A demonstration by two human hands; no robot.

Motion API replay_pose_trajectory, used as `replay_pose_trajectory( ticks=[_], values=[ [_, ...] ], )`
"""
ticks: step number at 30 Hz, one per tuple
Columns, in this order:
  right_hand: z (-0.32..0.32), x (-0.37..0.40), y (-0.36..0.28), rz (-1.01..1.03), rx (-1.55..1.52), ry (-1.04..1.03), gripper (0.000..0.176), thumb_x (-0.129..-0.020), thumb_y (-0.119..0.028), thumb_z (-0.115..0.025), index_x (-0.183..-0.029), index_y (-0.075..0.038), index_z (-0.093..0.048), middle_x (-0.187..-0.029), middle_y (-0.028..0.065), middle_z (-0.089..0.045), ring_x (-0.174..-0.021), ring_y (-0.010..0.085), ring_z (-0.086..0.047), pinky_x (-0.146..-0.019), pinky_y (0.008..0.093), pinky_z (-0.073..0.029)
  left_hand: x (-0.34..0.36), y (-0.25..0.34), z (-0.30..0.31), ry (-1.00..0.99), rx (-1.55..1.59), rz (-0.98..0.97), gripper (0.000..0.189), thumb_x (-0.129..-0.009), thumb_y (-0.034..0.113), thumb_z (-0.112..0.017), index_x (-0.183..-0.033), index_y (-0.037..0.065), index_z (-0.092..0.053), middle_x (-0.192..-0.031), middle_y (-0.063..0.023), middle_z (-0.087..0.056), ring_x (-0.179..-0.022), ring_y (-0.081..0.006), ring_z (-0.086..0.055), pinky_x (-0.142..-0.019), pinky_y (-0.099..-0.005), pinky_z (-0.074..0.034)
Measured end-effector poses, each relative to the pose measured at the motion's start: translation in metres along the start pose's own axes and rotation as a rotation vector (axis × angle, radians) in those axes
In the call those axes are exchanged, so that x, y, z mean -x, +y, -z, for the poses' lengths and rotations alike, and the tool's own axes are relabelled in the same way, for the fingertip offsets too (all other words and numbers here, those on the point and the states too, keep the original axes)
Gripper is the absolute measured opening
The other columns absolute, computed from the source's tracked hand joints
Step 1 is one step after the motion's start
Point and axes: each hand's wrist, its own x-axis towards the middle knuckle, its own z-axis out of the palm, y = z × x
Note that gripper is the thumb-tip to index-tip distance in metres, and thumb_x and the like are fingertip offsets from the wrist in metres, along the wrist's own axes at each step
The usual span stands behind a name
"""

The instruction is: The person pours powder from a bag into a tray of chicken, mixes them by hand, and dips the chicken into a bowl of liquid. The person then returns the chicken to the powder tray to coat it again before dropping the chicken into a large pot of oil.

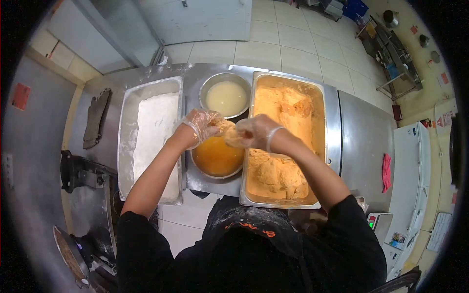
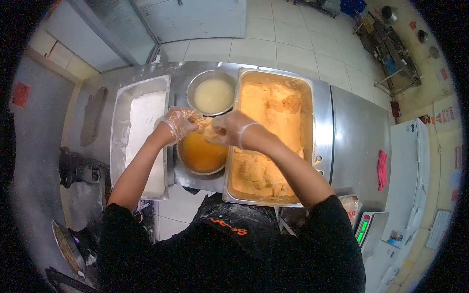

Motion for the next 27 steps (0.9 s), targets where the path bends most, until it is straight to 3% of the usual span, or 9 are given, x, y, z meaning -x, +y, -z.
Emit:
replay_pose_trajectory(
  ticks=[1, 4, 7, 9, 12, 15, 19, 22, 27],
  values=[
    [-0.022, -0.015, 0.006, 0.051, 0.052, -0.050, 0.022, -0.085, -0.024, -0.067, -0.087, -0.003, -0.062, -0.082, 0.0190, -0.065, -0.074, 0.0320, -0.065, -0.070, 0.0418, -0.051, 0.003, -0.017, -0.007, -0.026, 0.031, 0.016, 0.024, -0.081, 0.022, -0.072, -0.098, 0.005, -0.070, -0.095, -0.0151, -0.069, -0.084, -0.0306, -0.067, -0.077, -0.0386, -0.052],
    [-0.094, -0.046, 0.027, 0.067, 0.168, -0.084, 0.015, -0.089, -0.020, -0.061, -0.087, -0.005, -0.063, -0.078, 0.0156, -0.065, -0.073, 0.0327, -0.065, -0.066, 0.0418, -0.051, 0.006, -0.076, -0.044, 0.020, -0.004, -0.173, 0.026, -0.079, 0.022, -0.073, -0.099, 0.007, -0.069, -0.092, -0.0159, -0.068, -0.086, -0.0329, -0.065, -0.076, -0.0410, -0.051],
    [-0.145, -0.051, 0.047, 0.145, 0.440, -0.093, 0.013, -0.089, -0.012, -0.053, -0.094, -0.008, -0.064, -0.084, 0.0162, -0.067, -0.079, 0.0333, -0.068, -0.069, 0.0435, -0.053, 0.011, -0.123, -0.089, 0.047, -0.170, -0.154, 0.024, -0.080, 0.021, -0.071, -0.101, 0.009, -0.068, -0.102, -0.0138, -0.066, -0.089, -0.0342, -0.064, -0.080, -0.0428, -0.052],
    [-0.172, -0.048, 0.058, 0.130, 0.442, -0.101, 0.014, -0.088, -0.012, -0.051, -0.090, -0.007, -0.064, -0.086, 0.0174, -0.068, -0.084, 0.0343, -0.068, -0.074, 0.0447, -0.053, 0.021, -0.136, -0.108, 0.090, -0.232, -0.212, 0.019, -0.083, 0.022, -0.067, -0.099, 0.011, -0.067, -0.110, -0.0127, -0.063, -0.088, -0.0340, -0.065, -0.082, -0.0425, -0.053],
    [-0.188, -0.036, 0.058, 0.138, 0.440, -0.077, 0.016, -0.087, -0.011, -0.050, -0.089, -0.006, -0.065, -0.088, 0.0173, -0.068, -0.089, 0.0336, -0.068, -0.078, 0.0444, -0.053, 0.033, -0.137, -0.125, 0.008, -0.274, -0.208, 0.018, -0.088, 0.023, -0.060, -0.100, 0.011, -0.064, -0.104, -0.0138, -0.065, -0.087, -0.0354, -0.065, -0.080, -0.0445, -0.052],
    [-0.192, -0.032, 0.052, 0.110, 0.511, -0.113, 0.018, -0.086, -0.011, -0.051, -0.090, -0.007, -0.067, -0.090, 0.0164, -0.069, -0.091, 0.0323, -0.068, -0.080, 0.0428, -0.053, 0.046, -0.138, -0.142, 0.009, -0.071, -0.133, 0.019, -0.094, 0.021, -0.051, -0.099, 0.005, -0.059, -0.094, -0.0208, -0.066, -0.088, -0.0369, -0.065, -0.077, -0.0473, -0.050],
    [-0.205, -0.031, 0.058, 0.118, 0.537, -0.111, 0.018, -0.086, -0.011, -0.053, -0.088, -0.007, -0.070, -0.092, 0.0155, -0.070, -0.092, 0.0303, -0.068, -0.080, 0.0408, -0.053, 0.059, -0.130, -0.146, -0.042, -0.104, -0.156, 0.022, -0.094, 0.022, -0.050, -0.102, 0.003, -0.058, -0.090, -0.0227, -0.066, -0.088, -0.0384, -0.065, -0.078, -0.0482, -0.050],
    [-0.206, -0.033, 0.054, 0.086, 0.548, -0.275, 0.018, -0.086, -0.015, -0.053, -0.090, -0.005, -0.067, -0.094, 0.0168, -0.069, -0.090, 0.0329, -0.068, -0.085, 0.0419, -0.052, 0.061, -0.129, -0.155, -0.014, -0.182, -0.197, 0.023, -0.094, 0.021, -0.049, -0.101, 0.003, -0.059, -0.089, -0.0228, -0.067, -0.087, -0.0389, -0.066, -0.079, -0.0481, -0.051],
    [-0.228, -0.041, 0.066, 0.015, 0.469, -0.264, 0.019, -0.086, -0.015, -0.055, -0.093, -0.006, -0.070, -0.093, 0.0178, -0.070, -0.091, 0.0338, -0.068, -0.083, 0.0427, -0.053, 0.054, -0.123, -0.161, -0.082, -0.218, -0.148, 0.021, -0.091, 0.016, -0.050, -0.096, 0.001, -0.064, -0.090, -0.0227, -0.068, -0.087, -0.0389, -0.067, -0.080, -0.0476, -0.052]
  ],
)
